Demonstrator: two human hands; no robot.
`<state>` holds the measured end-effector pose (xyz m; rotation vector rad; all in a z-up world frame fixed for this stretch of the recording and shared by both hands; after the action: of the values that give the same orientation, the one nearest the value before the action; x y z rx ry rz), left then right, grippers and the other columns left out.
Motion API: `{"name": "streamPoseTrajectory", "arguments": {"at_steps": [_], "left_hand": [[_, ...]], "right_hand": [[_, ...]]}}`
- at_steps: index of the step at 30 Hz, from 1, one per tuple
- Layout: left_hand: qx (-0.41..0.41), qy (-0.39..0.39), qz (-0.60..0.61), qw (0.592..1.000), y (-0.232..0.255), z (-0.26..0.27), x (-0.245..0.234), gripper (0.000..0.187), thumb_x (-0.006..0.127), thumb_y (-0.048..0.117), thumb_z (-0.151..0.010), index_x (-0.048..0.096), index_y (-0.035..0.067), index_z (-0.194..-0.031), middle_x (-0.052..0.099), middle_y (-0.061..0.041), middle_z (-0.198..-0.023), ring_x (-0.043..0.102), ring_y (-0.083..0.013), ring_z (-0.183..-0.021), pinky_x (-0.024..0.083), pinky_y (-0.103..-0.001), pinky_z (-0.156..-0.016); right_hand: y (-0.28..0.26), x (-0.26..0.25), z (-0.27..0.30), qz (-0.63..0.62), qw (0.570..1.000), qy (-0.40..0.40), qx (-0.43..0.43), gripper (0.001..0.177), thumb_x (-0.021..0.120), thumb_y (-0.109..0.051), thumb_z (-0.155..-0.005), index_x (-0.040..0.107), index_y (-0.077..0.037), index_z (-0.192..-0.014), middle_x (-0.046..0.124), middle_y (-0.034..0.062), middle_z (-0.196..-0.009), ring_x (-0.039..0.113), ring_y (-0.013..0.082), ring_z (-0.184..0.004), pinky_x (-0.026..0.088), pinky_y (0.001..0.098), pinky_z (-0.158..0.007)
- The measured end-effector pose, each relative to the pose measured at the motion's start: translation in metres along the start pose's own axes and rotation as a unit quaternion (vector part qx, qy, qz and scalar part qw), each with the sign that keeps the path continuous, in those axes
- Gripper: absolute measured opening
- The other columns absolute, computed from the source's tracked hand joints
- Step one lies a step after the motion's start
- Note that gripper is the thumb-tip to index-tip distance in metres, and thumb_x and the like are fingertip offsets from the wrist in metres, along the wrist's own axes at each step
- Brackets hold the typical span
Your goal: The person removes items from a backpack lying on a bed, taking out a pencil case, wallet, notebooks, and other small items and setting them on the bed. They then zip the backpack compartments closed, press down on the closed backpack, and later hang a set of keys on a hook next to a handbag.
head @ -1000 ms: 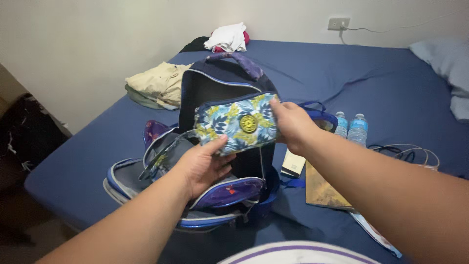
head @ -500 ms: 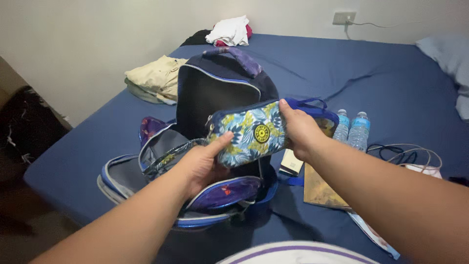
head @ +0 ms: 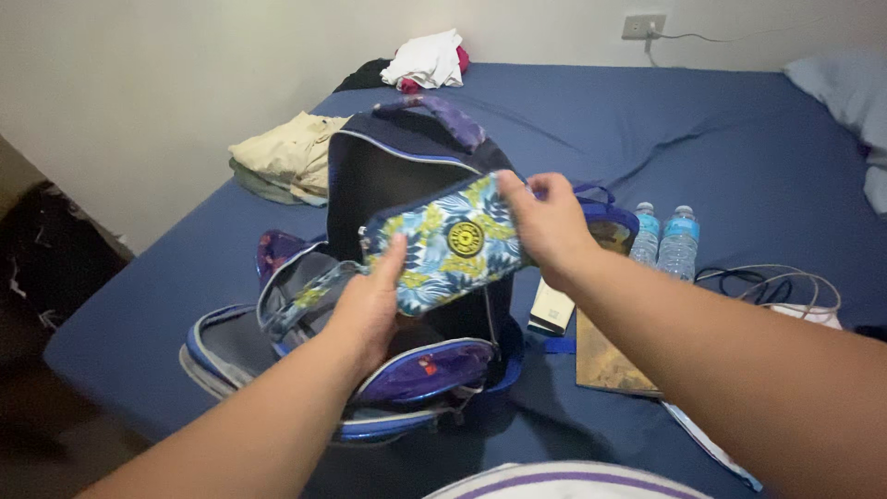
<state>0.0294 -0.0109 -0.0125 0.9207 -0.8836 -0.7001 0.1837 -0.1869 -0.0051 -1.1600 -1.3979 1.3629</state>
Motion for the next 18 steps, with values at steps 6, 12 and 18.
{"name": "streamPoseTrajectory", "arguments": {"at_steps": [6, 12, 18], "left_hand": [[-0.027, -0.108, -0.062, 0.992, 0.009, -0.001, -0.009, 0.085, 0.035, 0.078, -0.085, 0.069, 0.012, -0.127, 0.076, -0.003, -0.113, 0.069, -0.0139, -0.094, 0.050, -0.031, -0.086], [-0.045, -0.103, -0.156, 0.981, -0.006, -0.003, -0.001, 0.068, 0.044, 0.068, -0.093, 0.071, 0.012, -0.122, 0.060, 0.005, -0.091, 0.057, -0.0090, -0.079, 0.050, -0.029, -0.075], [-0.057, -0.085, -0.182, 0.978, -0.015, -0.018, -0.001, 0.041, 0.058, 0.048, -0.096, 0.070, 0.014, -0.115, 0.062, 0.004, -0.091, 0.057, -0.0088, -0.077, 0.049, -0.028, -0.071]], "right_hand": [[-0.022, -0.038, -0.011, -0.218, 0.951, -0.188, 0.115, 0.058, 0.062, -0.040, -0.098, 0.052, 0.003, -0.134, 0.067, 0.0175, -0.121, 0.071, 0.0285, -0.105, 0.059, 0.0491, -0.095], [-0.012, -0.088, -0.005, -0.414, 0.876, -0.069, 0.236, 0.066, 0.039, -0.052, -0.094, 0.056, -0.004, -0.136, 0.067, 0.0260, -0.128, 0.069, 0.0440, -0.115, 0.052, 0.0592, -0.103], [0.053, -0.138, -0.005, -0.448, 0.854, 0.050, 0.260, 0.062, 0.039, -0.050, -0.096, 0.056, -0.005, -0.136, 0.067, 0.0248, -0.129, 0.069, 0.0430, -0.115, 0.052, 0.0601, -0.102]]}}
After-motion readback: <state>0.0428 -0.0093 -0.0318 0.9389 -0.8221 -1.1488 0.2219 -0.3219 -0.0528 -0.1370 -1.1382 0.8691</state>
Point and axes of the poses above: each hand's wrist, its own z-axis away from the middle knuckle, its own x-axis out of the palm, y = z × x, the point moved 1 cm from there along -z, towards the middle knuckle
